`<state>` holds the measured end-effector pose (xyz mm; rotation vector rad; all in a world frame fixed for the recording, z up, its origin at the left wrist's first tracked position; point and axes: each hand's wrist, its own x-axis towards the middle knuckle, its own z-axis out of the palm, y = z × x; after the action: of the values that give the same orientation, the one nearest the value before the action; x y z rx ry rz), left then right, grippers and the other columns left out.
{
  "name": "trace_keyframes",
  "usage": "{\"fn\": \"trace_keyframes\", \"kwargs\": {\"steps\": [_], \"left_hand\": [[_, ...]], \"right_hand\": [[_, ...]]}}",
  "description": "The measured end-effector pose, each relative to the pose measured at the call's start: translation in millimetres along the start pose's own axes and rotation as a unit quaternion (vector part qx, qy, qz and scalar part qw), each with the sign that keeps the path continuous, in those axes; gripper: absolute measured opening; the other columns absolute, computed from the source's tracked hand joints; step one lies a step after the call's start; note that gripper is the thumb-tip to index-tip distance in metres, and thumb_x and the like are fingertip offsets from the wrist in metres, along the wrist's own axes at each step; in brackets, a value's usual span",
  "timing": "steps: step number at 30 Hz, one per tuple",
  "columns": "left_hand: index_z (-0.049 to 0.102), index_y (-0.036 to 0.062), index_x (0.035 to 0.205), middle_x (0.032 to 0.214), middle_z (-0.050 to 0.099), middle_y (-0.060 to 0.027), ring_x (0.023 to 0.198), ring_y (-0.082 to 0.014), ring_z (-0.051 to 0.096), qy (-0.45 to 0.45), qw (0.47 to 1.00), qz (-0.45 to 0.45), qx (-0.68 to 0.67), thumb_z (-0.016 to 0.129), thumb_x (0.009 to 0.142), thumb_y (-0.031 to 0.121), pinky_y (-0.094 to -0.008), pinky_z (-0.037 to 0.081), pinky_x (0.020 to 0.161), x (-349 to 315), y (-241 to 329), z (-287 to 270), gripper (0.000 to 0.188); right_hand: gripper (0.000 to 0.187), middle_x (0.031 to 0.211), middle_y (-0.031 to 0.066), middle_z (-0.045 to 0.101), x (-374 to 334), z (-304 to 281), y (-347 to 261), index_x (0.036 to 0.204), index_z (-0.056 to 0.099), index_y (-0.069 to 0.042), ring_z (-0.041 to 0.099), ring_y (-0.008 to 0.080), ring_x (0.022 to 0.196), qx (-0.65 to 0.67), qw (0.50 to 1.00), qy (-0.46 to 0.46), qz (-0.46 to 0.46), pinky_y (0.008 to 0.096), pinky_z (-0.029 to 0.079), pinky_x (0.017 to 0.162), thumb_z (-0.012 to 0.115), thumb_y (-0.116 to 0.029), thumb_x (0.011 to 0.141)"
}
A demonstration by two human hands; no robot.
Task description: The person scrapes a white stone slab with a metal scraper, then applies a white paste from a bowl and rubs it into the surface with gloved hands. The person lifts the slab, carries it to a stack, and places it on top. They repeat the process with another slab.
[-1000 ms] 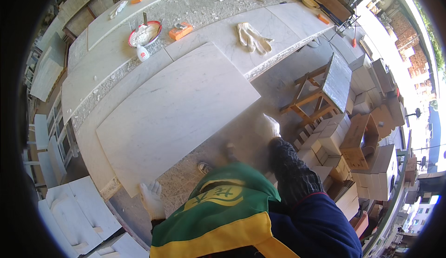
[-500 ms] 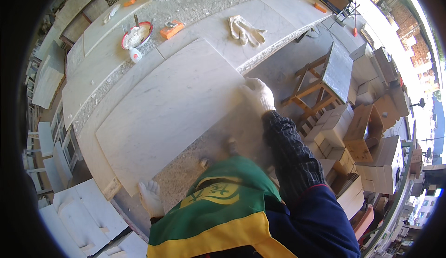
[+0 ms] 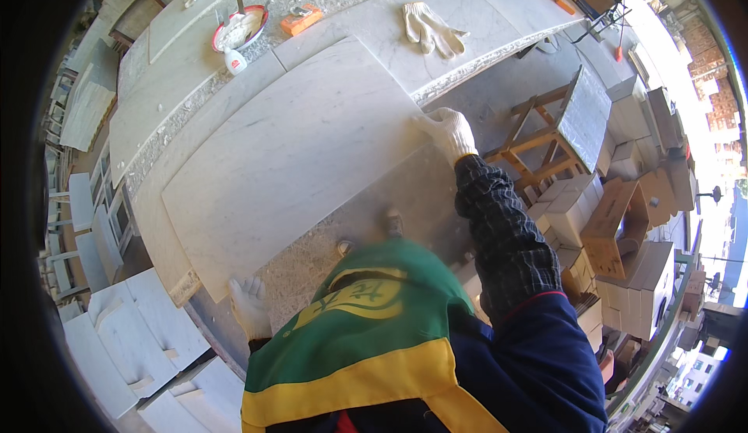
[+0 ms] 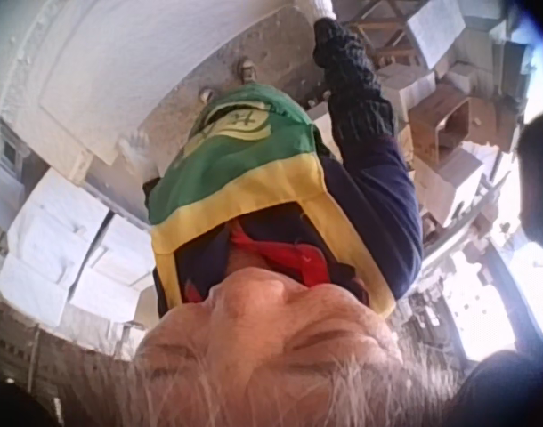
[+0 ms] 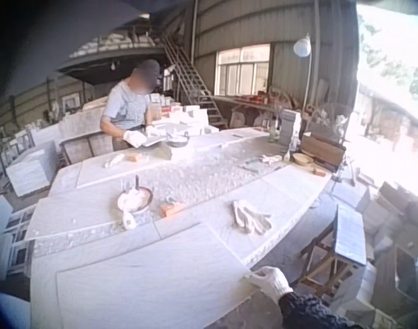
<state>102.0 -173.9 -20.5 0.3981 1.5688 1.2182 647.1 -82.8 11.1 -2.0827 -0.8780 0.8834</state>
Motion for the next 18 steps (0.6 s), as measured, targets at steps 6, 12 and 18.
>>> {"fn": "trace_keyframes", "kwargs": {"steps": [6,12,18], "left_hand": [[0.033,-0.0061,0.155,0.140,0.053,-0.0307,0.127,-0.0422,0.059,0.015,1.000,0.001,0.008,0.055,0.107,0.050,-0.0515,0.049,0.112,6,-5,-1,0.077],[0.050,-0.0058,0.140,0.122,0.065,-0.0228,0.116,-0.0345,0.065,0.029,0.999,-0.010,0.009,0.049,0.109,0.054,-0.0479,0.053,0.103,19,-27,-14,0.067],[0.068,-0.0027,0.117,0.114,0.072,-0.0137,0.110,-0.0272,0.067,-0.087,0.970,0.092,0.209,0.051,0.109,0.047,-0.0400,0.051,0.097,-5,-21,-8,0.054]], "right_hand": [[0.045,0.107,0.0055,0.076,-41,-19,65,0.132,0.069,0.002,0.068,0.0110,0.089,0.147,0.986,-0.049,-0.057,0.0257,0.055,0.080,0.075,-0.018,0.093],[0.038,0.098,0.0029,0.072,-117,8,177,0.128,0.071,-0.002,0.070,0.0130,0.083,0.320,0.925,-0.094,0.179,0.0274,0.057,0.074,0.076,-0.018,0.095],[0.039,0.101,0.0070,0.075,-136,34,206,0.126,0.071,0.002,0.071,0.0142,0.081,0.011,0.968,-0.250,-0.016,0.0290,0.059,0.074,0.073,-0.021,0.095]]}}
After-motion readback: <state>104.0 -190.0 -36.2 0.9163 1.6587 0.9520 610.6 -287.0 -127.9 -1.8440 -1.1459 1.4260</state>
